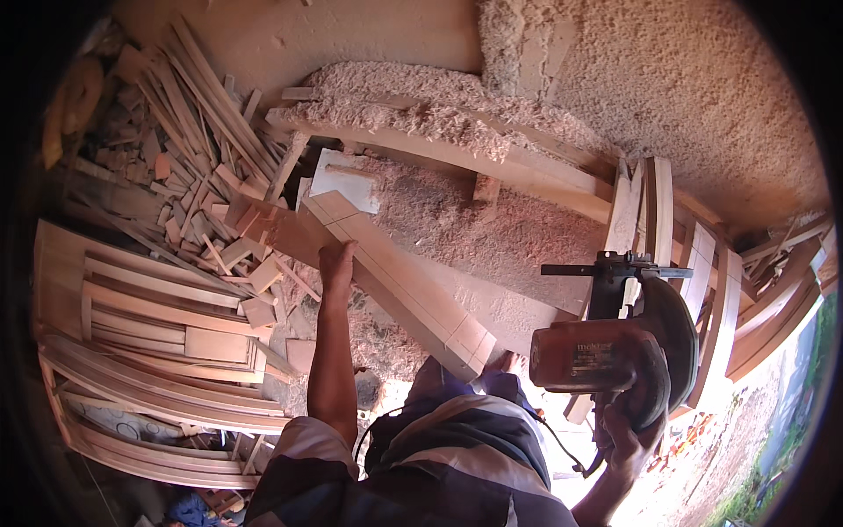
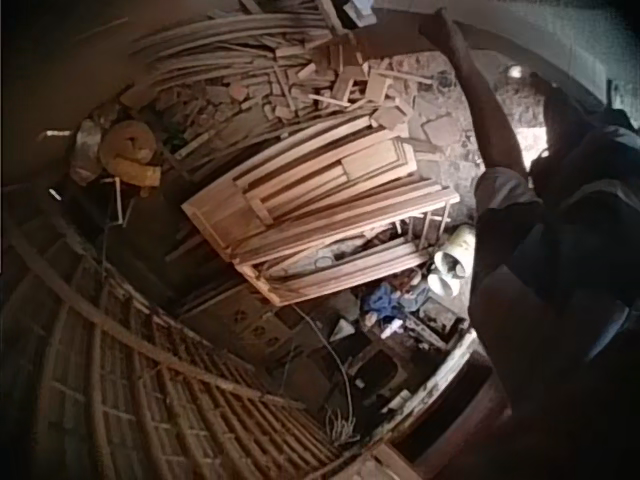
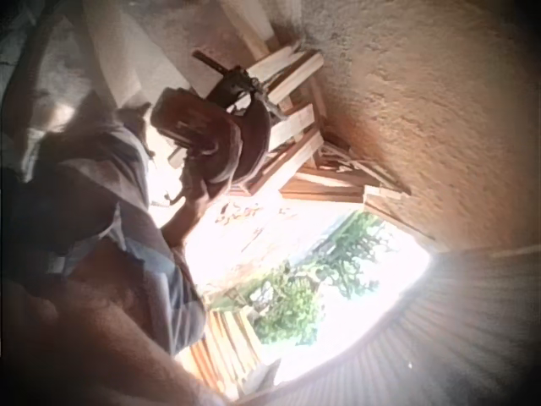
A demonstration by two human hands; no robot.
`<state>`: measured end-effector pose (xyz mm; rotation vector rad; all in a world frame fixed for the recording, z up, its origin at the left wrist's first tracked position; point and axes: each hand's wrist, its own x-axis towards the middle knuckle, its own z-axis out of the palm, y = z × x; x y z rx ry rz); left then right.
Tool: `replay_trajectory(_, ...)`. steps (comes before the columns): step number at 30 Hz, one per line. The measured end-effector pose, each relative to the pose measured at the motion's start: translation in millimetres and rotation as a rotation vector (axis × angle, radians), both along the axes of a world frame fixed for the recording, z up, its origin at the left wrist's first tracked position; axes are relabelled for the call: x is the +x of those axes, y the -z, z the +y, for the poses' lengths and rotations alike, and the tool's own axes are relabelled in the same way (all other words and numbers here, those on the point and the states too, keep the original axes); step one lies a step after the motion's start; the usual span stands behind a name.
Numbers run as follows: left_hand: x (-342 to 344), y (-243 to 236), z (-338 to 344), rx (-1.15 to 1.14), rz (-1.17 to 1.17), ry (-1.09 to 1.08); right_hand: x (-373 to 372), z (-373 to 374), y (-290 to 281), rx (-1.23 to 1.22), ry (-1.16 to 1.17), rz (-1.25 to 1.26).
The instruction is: The person uses a circular saw to cut wooden planks into smaller pieces. They repeatedly position the wood, cut it, and move the cut pieces aside.
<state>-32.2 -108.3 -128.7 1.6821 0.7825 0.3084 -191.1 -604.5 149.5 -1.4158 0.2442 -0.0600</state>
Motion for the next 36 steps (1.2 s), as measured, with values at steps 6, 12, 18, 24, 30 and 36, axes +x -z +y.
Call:
replay_trajectory(6,-17,24,113,0.413,0.295,-0.245,40,45,40,-0.151,-0.166,0.131)
replay_trajectory(12,-13,35,129,0.362,0.519,-0.265,78,101,54,-0.263,-0.334,0.217)
replay_trajectory(18,-10,39,46,0.346,0.377,-0.367,105,129,51,-0.393,-0.551,0.237)
replay_trajectory(24,-45,56,3,0.157,0.07,-0.353,123,111,60,-0.554,-0.762,0.183)
replay_trajectory(30,-59,32,-42,0.009,0.053,-0.339,135,88,89,-0.602,-0.893,0.118)
replay_trajectory(36,-79,42,-34,0.105,-0.039,-0.386,138,89,89,-0.533,-1.028,0.062)
